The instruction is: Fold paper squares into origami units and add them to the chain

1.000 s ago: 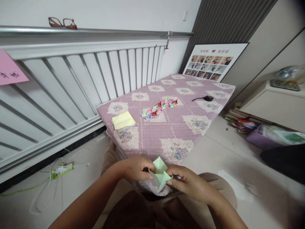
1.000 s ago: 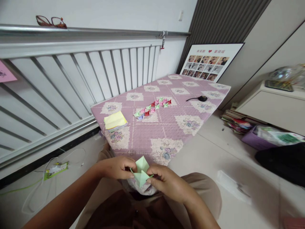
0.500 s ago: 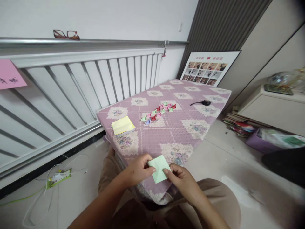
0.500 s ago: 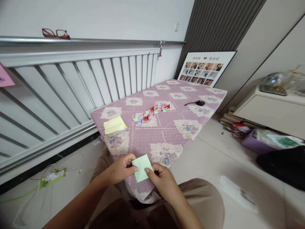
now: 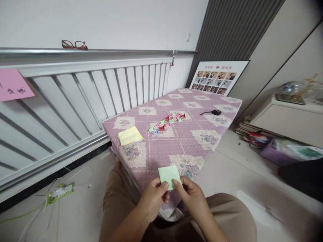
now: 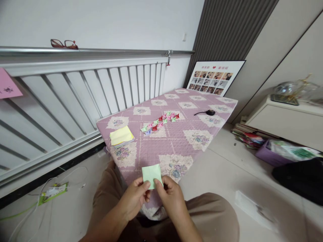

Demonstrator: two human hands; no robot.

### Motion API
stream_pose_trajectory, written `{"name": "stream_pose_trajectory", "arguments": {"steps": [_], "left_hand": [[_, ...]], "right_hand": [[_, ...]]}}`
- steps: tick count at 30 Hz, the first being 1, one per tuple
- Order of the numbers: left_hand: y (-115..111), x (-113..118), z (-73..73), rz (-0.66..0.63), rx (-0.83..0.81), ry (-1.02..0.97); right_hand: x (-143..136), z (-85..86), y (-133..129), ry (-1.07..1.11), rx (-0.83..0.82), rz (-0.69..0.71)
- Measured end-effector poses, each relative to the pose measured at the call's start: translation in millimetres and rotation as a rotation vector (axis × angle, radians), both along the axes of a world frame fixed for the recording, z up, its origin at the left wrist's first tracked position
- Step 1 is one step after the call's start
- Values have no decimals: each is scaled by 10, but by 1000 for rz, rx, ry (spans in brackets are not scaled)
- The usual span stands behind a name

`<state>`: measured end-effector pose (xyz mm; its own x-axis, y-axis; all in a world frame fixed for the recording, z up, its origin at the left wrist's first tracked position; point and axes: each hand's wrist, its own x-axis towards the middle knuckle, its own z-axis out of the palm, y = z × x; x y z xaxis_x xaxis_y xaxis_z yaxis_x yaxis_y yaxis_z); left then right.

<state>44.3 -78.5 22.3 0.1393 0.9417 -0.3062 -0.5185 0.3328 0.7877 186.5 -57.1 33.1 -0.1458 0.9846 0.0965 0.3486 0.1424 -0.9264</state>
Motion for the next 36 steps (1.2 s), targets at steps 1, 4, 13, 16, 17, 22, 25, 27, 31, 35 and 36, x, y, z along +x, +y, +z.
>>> {"name": "stream_pose_trajectory", "arguments": {"steps": [1, 4, 13, 16, 17, 22, 25, 27, 31, 35, 36], "left_hand": [[1, 2, -6, 16, 16, 35], [10, -10, -4, 42, 53, 202], [-18, -41, 41, 3, 139, 476], [-18, -53, 5, 6, 121, 383], [-19, -59, -10, 10, 118, 335], [-37, -79, -48, 33, 119, 193], [-58, -81, -47, 23, 129, 163], [-66, -84, -49, 20, 142, 164], [-62, -101, -53, 19, 159, 211], [-58, -119, -32, -8, 174, 281], [-59, -121, -24, -9, 177, 294]], "right_hand": [[-2, 6, -5, -2, -2, 8], [-8, 31, 0, 29, -22, 22], [-47, 85, 60, 216, -102, -13], [-71, 80, 50, 192, -69, -22], [-79, 80, 43, 177, -47, -24], [-100, 115, -6, 63, 106, -34], [-105, 152, -42, 13, 173, -36], [-113, 168, -62, 26, 156, -44], [-138, 182, -76, 174, 66, -99], [-141, 181, -69, 224, 58, -83], [-135, 177, -69, 203, 60, -81]]}}
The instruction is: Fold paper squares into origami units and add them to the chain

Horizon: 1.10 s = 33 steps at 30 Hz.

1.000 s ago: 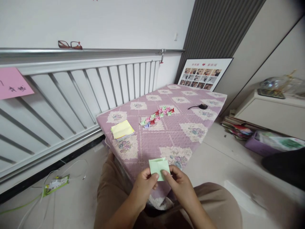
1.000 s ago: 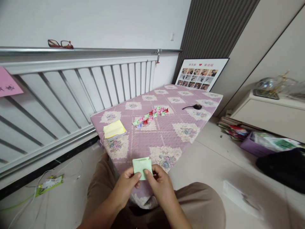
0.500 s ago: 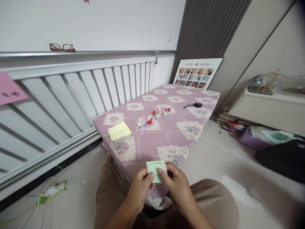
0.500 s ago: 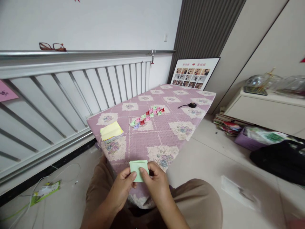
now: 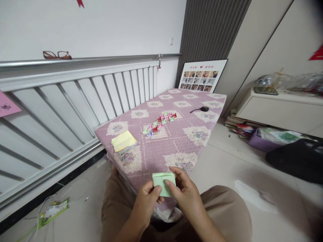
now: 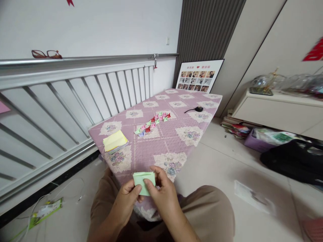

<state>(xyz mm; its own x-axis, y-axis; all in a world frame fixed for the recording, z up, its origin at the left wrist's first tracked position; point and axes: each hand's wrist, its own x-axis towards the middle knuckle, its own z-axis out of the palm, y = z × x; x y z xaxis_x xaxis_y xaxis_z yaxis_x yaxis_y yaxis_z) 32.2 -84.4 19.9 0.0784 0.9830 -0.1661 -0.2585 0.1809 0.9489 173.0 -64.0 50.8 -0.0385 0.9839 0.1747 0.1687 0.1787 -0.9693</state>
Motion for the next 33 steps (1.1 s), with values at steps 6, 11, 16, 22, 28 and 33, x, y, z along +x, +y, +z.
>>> {"name": "stream_pose_trajectory", "arguments": {"steps": [6, 11, 16, 22, 28, 33], "left_hand": [[-6, -6, 25, -3, 18, 39], [-10, -18, 20, 13, 22, 46], [-10, -42, 32, 5, 55, 141], [0, -109, 39, -19, 135, 287], [40, -119, 92, 14, 95, 237], [74, -127, 146, 36, 123, 326]], "right_hand": [[64, 5, -11, -169, 109, -44], [92, 69, -9, -260, 228, -49], [87, 58, -8, -219, 68, -33], [102, -13, 11, -141, -38, 34], [87, -39, 21, -152, -47, 39], [72, -17, 41, -188, -45, 75]]}}
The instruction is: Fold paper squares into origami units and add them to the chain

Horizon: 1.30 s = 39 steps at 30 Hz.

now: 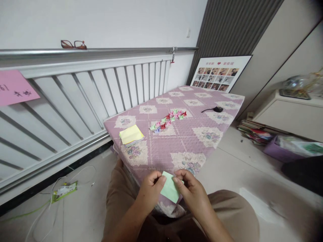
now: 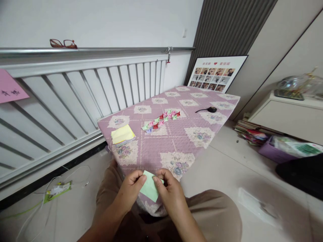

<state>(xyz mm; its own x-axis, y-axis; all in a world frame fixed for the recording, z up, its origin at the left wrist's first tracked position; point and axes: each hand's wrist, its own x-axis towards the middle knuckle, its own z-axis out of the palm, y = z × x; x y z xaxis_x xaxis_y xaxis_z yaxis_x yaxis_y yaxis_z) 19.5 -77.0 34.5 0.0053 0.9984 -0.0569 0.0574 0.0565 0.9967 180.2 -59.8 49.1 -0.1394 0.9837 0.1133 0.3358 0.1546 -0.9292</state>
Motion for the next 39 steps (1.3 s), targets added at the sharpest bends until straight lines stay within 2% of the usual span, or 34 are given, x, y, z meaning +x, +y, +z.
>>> {"name": "stream_pose_trajectory", "arguments": {"steps": [5, 9, 13, 16, 19, 22, 25, 27, 30, 32, 34, 36, 39], "left_hand": [[-4, -14, 37, -12, 62, 164], [0, -18, 59, 0, 67, 168], [2, -20, 22, -52, 51, 140], [45, -16, -104, -86, -2, 147], [155, -24, -330, -95, -49, 171], [287, -70, -568, -97, -66, 208], [364, -146, -685, -122, -89, 406], [371, -190, -683, -94, -35, 595], [339, -214, -645, -52, 166, 821], [312, -205, -650, -139, 318, 902], [289, -193, -694, -286, 433, 957], [273, -191, -762, -383, 498, 1017], [258, -218, -855, -436, 528, 1094]], "right_hand": [[-29, 29, -1, -157, 50, 110], [-60, -3, -13, -178, 45, 59], [-47, -48, 16, -134, 29, 23], [-33, -138, 112, -126, -1, 14], [-51, -316, 275, -165, -18, 1], [-91, -513, 457, -295, 10, 59], [-126, -636, 612, -401, 23, 127], [-137, -668, 690, -441, 21, 148], [-137, -682, 773, -516, 22, 178], [-133, -689, 811, -571, 21, 191], [-132, -699, 835, -629, 21, 196], [-137, -716, 845, -689, 23, 191], [-146, -762, 839, -768, 28, 158]]}}
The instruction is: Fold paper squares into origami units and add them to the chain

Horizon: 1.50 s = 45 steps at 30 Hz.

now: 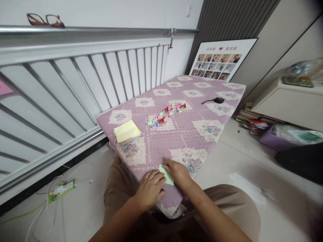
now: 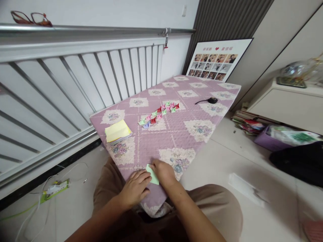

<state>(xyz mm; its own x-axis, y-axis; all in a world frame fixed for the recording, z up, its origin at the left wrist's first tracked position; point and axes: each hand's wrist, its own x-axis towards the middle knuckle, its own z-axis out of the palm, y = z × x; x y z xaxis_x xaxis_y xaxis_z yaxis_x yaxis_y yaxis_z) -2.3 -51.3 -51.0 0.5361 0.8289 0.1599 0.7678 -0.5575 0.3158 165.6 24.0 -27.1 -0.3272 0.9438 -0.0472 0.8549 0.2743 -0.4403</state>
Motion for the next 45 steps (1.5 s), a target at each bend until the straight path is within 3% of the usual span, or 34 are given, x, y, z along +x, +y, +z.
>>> {"name": "stream_pose_trajectory", "arguments": {"steps": [6, 11, 12, 15, 17, 23, 37, 41, 45], "left_hand": [[4, -78, -55, -59, 37, 44], [50, -117, -48, -118, 36, 69], [62, -125, -51, -132, 36, 69], [109, -158, -62, -171, 48, 59], [149, -198, -52, -209, 60, 52], [251, -380, 53, -362, 76, 82], [268, -487, -11, -324, 30, 94], [257, -484, -11, -319, 25, 99], [259, -490, 7, -315, 14, 108]], "right_hand": [[121, -106, 24, -73, 115, -72], [271, -77, -158, 70, 339, -60], [266, -77, -249, 70, 340, -25], [191, -130, -545, 28, 303, 273], [139, -193, -684, -30, 234, 330], [145, -267, -721, -129, 149, 301], [468, -303, -521, -239, 191, 141], [347, -272, -695, -225, 246, 61], [182, -320, -977, -175, 170, 240]]}}
